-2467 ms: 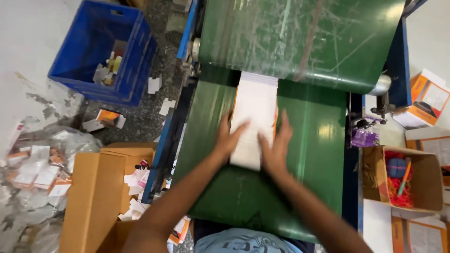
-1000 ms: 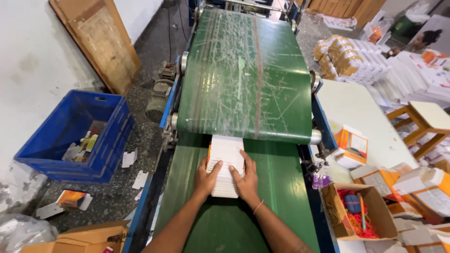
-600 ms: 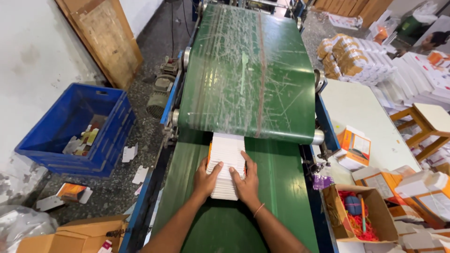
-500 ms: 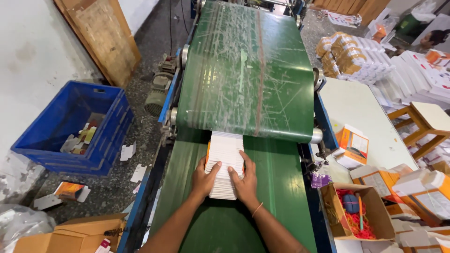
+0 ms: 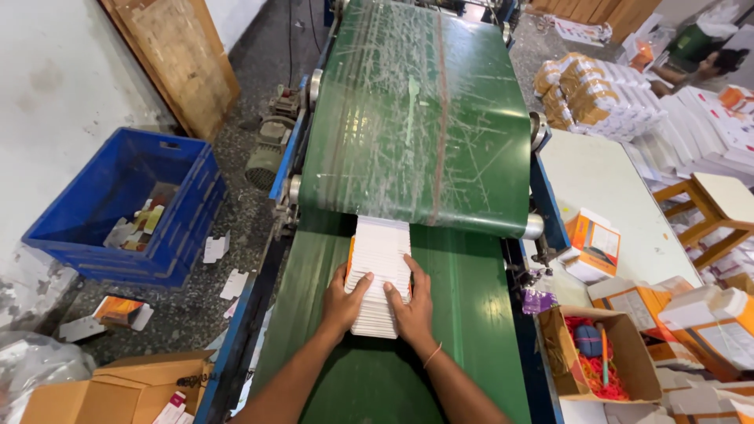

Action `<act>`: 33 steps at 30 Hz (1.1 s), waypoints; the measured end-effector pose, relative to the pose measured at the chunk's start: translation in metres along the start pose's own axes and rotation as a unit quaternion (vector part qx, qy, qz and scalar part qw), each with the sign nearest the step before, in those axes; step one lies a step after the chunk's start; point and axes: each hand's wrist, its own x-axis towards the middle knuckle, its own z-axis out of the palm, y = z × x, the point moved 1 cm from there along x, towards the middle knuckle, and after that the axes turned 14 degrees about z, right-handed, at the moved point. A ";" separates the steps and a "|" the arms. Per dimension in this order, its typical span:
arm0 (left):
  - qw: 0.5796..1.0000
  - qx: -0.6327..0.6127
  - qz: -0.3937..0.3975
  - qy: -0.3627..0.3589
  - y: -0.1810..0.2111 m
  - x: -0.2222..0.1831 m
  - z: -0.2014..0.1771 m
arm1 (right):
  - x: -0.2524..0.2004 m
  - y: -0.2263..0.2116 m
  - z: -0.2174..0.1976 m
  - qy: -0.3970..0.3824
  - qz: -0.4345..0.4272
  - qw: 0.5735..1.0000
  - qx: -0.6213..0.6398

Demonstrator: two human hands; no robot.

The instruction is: The recorder is assembling and organizing small boxes from a conveyor belt in a manufacturing environment.

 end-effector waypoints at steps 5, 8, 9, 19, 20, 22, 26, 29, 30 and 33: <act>1.000 -0.025 0.015 -0.007 -0.009 -0.003 0.000 | -0.003 0.009 0.001 0.007 0.008 1.000 -0.007; 1.000 -0.029 0.009 -0.006 -0.012 -0.004 0.000 | -0.004 0.009 0.000 0.002 0.015 1.000 -0.002; 1.000 -0.025 0.005 -0.006 -0.012 -0.004 -0.002 | -0.005 0.008 0.001 0.000 0.023 1.000 -0.005; 0.999 -0.036 0.032 -0.009 -0.014 -0.014 -0.004 | -0.015 0.008 -0.001 0.000 0.037 0.999 -0.006; 0.999 -0.037 0.017 -0.012 -0.012 -0.014 -0.003 | -0.015 0.007 -0.003 -0.004 0.035 0.999 -0.005; 0.999 -0.038 0.002 -0.012 -0.012 -0.015 -0.003 | -0.016 0.006 -0.004 -0.010 0.032 0.999 -0.003; 0.998 -0.057 0.004 -0.020 -0.018 -0.017 -0.005 | -0.018 0.008 -0.003 -0.019 0.036 0.999 -0.007; 0.998 -0.054 0.014 -0.015 -0.023 -0.020 -0.005 | -0.020 0.013 -0.004 -0.020 0.027 0.999 -0.015; 0.998 -0.050 0.031 -0.012 -0.025 -0.022 -0.006 | -0.022 0.015 -0.003 -0.011 0.014 1.000 -0.021; 0.999 -0.042 0.017 -0.012 -0.017 -0.024 -0.008 | -0.023 0.018 -0.004 -0.014 -0.006 1.000 -0.022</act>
